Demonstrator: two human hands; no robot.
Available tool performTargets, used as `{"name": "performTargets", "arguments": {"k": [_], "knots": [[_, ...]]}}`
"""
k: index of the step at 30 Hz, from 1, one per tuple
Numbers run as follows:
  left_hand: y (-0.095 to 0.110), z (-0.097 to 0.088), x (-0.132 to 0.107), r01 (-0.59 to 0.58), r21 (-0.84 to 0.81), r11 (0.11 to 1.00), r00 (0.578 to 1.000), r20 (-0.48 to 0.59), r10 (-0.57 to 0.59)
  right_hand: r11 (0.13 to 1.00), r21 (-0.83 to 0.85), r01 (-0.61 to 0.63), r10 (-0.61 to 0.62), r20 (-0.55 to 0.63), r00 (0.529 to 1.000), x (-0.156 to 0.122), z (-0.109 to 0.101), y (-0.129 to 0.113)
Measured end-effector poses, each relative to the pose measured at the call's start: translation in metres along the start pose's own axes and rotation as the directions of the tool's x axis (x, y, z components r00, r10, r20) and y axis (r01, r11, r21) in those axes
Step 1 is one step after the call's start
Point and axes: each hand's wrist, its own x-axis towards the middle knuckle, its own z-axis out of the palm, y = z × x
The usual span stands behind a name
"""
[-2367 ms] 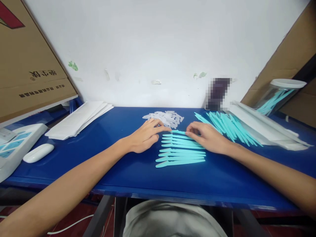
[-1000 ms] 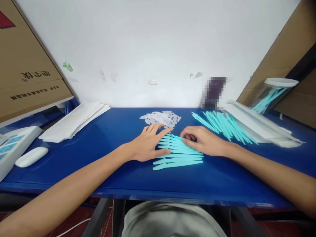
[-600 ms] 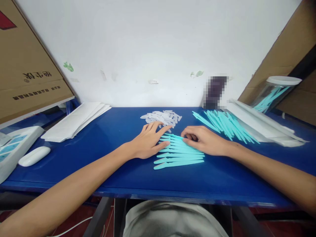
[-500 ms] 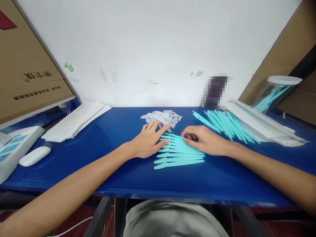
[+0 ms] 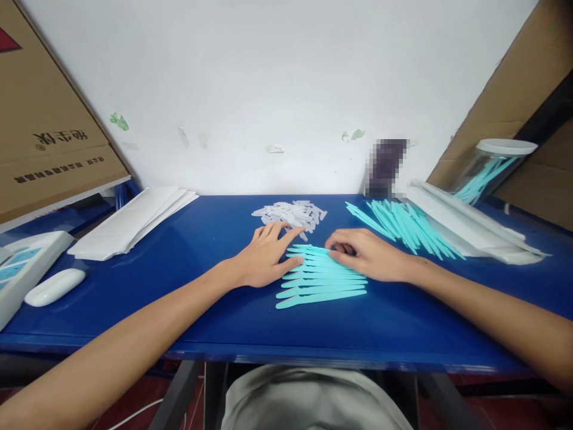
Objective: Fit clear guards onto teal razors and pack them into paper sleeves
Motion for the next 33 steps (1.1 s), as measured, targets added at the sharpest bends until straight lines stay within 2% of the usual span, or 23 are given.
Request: {"name": "performTargets", "arguments": {"k": [7,9,13,17,20,23,26,28,30,33], "knots": [[0.0,0.004,0.004,0.141,0.038,0.989,0.985,-0.107,-0.136,0.995,-0.052,-0.084,0.079,-0.092,0.993,0.0,-0.002,0.007],[0.0,0.005,0.006,0.154,0.048,0.987,0.983,-0.105,-0.149,0.995,-0.067,-0.076,0.07,-0.091,0.993,0.0,-0.003,0.009],[0.0,0.005,0.006,0.168,0.044,0.985,0.984,-0.075,-0.165,0.997,-0.069,-0.035,0.032,-0.052,0.998,-0.001,-0.003,0.007],[-0.001,0.005,0.006,0.162,0.027,0.986,0.983,-0.089,-0.159,0.997,-0.074,-0.007,0.006,-0.014,1.0,0.002,0.0,0.0],[-0.002,0.003,0.005,0.118,-0.022,0.993,0.989,-0.09,-0.119,0.981,-0.189,-0.032,0.027,-0.025,0.999,0.006,0.0,0.0],[-0.002,0.001,0.004,0.02,-0.047,0.999,0.998,-0.057,-0.023,0.889,-0.417,-0.192,0.159,-0.112,0.981,0.007,-0.011,0.011],[-0.002,-0.001,0.003,-0.023,-0.042,0.999,0.999,-0.024,0.022,0.692,-0.595,-0.409,0.38,-0.181,0.907,0.004,-0.026,0.031],[-0.003,-0.001,0.003,-0.022,-0.042,0.999,1.0,-0.009,0.022,0.598,-0.639,-0.484,0.49,-0.187,0.851,0.001,-0.034,0.044],[-0.005,-0.001,0.005,-0.012,-0.056,0.998,1.0,-0.006,0.011,0.564,-0.641,-0.521,0.547,-0.183,0.817,-0.001,-0.037,0.054],[-0.008,-0.002,0.011,0.0,-0.074,0.997,1.0,-0.006,0.0,0.555,-0.623,-0.551,0.573,-0.194,0.797,0.0,-0.038,0.06]]}}
